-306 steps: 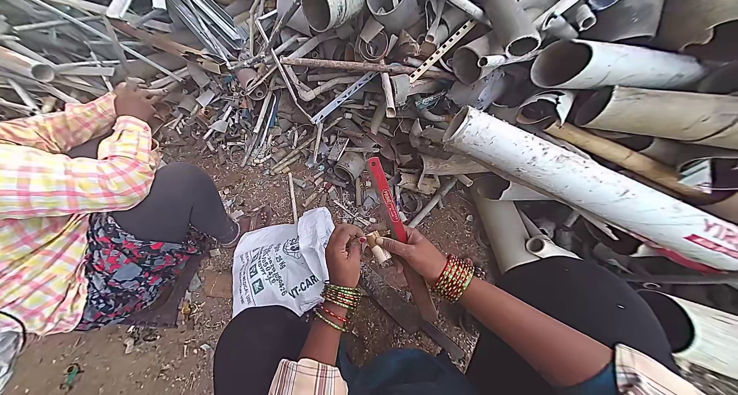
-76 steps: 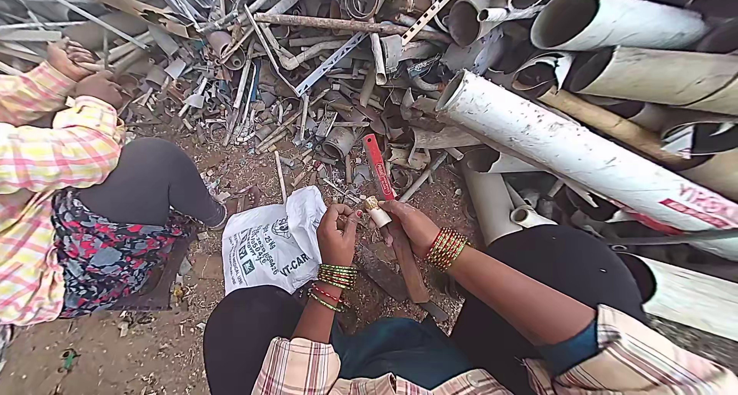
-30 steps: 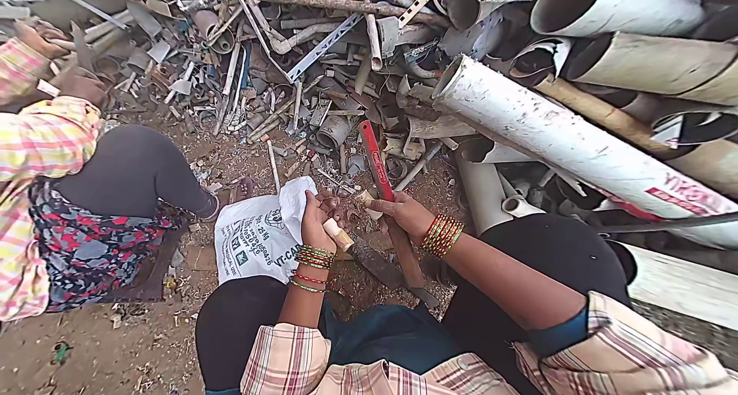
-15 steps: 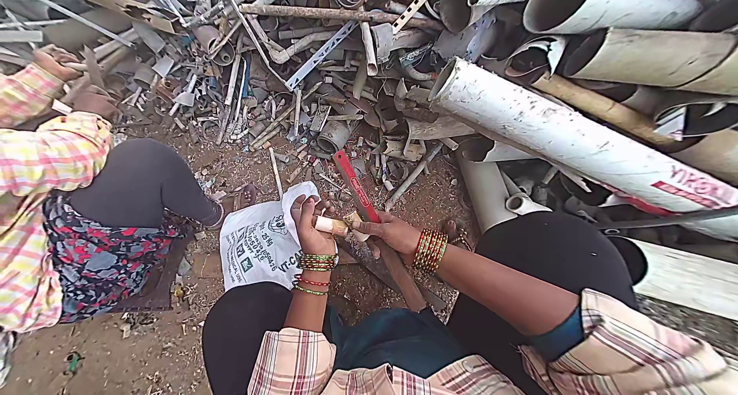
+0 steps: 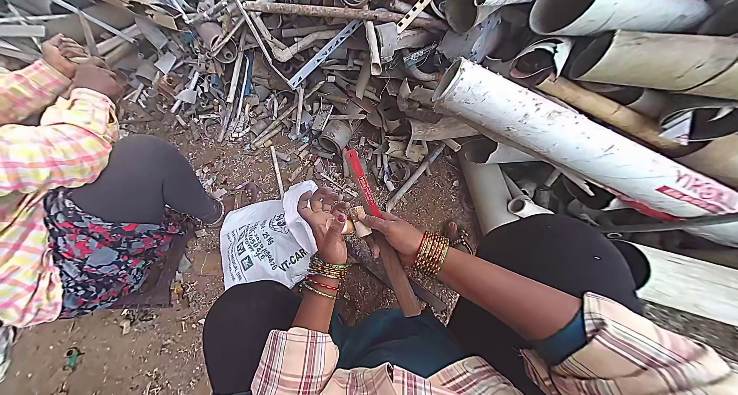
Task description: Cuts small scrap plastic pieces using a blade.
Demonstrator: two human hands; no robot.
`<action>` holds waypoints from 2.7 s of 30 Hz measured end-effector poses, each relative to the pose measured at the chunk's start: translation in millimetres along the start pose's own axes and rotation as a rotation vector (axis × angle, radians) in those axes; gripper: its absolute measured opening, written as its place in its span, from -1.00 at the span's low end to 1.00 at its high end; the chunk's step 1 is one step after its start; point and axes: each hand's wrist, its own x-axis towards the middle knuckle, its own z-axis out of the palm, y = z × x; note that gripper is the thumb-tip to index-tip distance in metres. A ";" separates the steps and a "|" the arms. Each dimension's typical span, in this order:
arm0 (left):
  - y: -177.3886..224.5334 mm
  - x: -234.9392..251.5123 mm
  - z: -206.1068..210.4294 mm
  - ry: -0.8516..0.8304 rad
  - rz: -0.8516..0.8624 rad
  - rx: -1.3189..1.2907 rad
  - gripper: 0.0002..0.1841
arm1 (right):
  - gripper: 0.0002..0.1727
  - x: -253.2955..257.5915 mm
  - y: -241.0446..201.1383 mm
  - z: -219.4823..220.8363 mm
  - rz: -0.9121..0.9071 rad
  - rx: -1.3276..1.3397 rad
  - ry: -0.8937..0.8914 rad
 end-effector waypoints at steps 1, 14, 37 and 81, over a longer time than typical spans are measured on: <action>-0.8 0.2 -0.3 -0.040 0.024 0.012 -0.11 | -0.74 0.1 -0.1 0.1 0.002 0.026 0.016; -16.0 -1.7 -4.1 -0.072 0.039 0.046 -0.05 | -0.57 0.2 1.9 2.7 -0.095 0.133 0.093; 8.1 -3.6 11.4 0.141 -0.455 0.333 -0.48 | -0.69 -17.4 -14.8 2.5 -0.245 -0.249 0.250; 11.6 2.0 10.4 0.011 -0.441 0.220 -0.75 | -0.67 -6.6 -6.1 -12.2 -0.273 -0.414 0.224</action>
